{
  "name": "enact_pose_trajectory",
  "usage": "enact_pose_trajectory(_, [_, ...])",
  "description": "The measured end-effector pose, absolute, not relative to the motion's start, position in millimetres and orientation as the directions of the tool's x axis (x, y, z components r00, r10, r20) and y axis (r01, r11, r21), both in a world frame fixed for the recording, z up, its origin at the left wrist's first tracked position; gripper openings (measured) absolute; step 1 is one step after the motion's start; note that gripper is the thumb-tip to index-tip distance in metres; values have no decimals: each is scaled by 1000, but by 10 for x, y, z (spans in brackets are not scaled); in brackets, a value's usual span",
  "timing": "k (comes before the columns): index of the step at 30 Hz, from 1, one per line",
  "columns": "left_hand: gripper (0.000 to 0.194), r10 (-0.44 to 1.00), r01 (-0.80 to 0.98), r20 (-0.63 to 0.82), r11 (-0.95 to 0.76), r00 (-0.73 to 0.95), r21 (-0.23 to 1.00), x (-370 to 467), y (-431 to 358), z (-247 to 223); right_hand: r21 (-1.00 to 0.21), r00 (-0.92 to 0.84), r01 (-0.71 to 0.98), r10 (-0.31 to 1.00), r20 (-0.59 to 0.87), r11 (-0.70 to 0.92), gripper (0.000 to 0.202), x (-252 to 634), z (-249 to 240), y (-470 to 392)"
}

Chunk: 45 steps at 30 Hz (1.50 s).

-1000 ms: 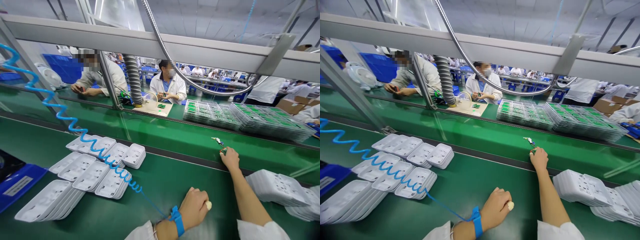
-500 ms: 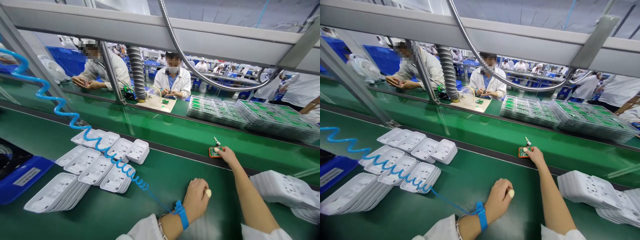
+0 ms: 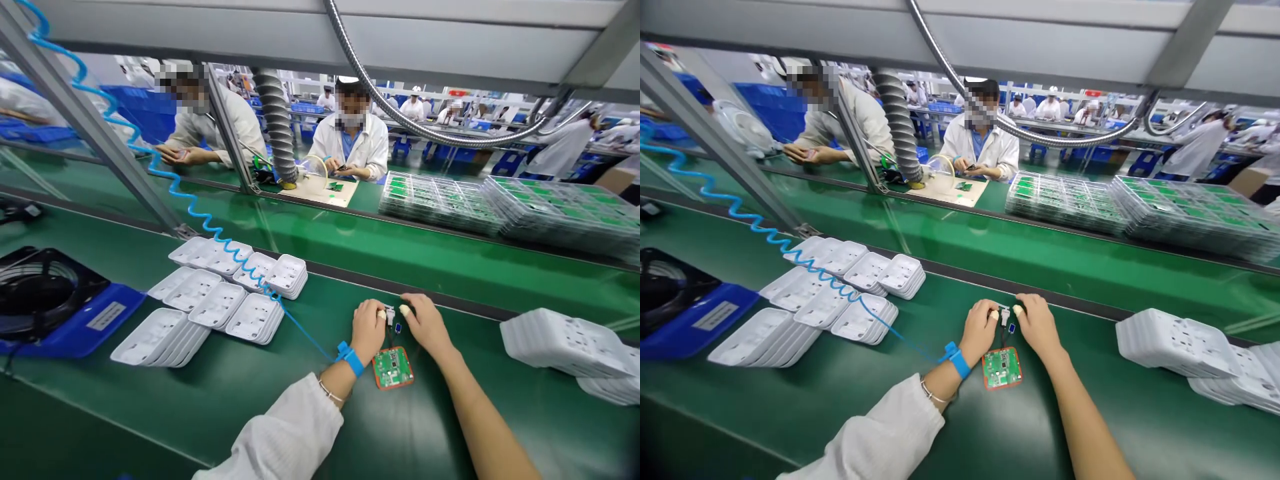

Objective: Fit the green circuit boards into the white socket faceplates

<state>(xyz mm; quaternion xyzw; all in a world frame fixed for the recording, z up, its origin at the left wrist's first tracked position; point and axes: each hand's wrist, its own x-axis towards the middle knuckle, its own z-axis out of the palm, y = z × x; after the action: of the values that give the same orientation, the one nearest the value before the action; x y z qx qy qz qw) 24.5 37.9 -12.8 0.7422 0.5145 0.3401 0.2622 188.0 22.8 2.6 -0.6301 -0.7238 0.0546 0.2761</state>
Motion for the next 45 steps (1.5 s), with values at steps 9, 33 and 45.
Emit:
enact_pose_trajectory(9, [8, 904, 695, 286, -428, 318, 578, 210, 228, -63, -401, -96, 893, 957, 275, 205, 13, 1613, -113, 456])
enact_pose_trajectory(33, [4, 792, 691, 162, -597, 589, 407, 356, -38, 10, -759, 58, 647, 988, 141, 70, 16, 1801, -157, 419])
enact_pose_trajectory(45, [9, 802, 735, 169, -594, 573, 328, 512, -78, 61, -826, 76, 553, 980, 185, 113, 23, 1848, -213, 337])
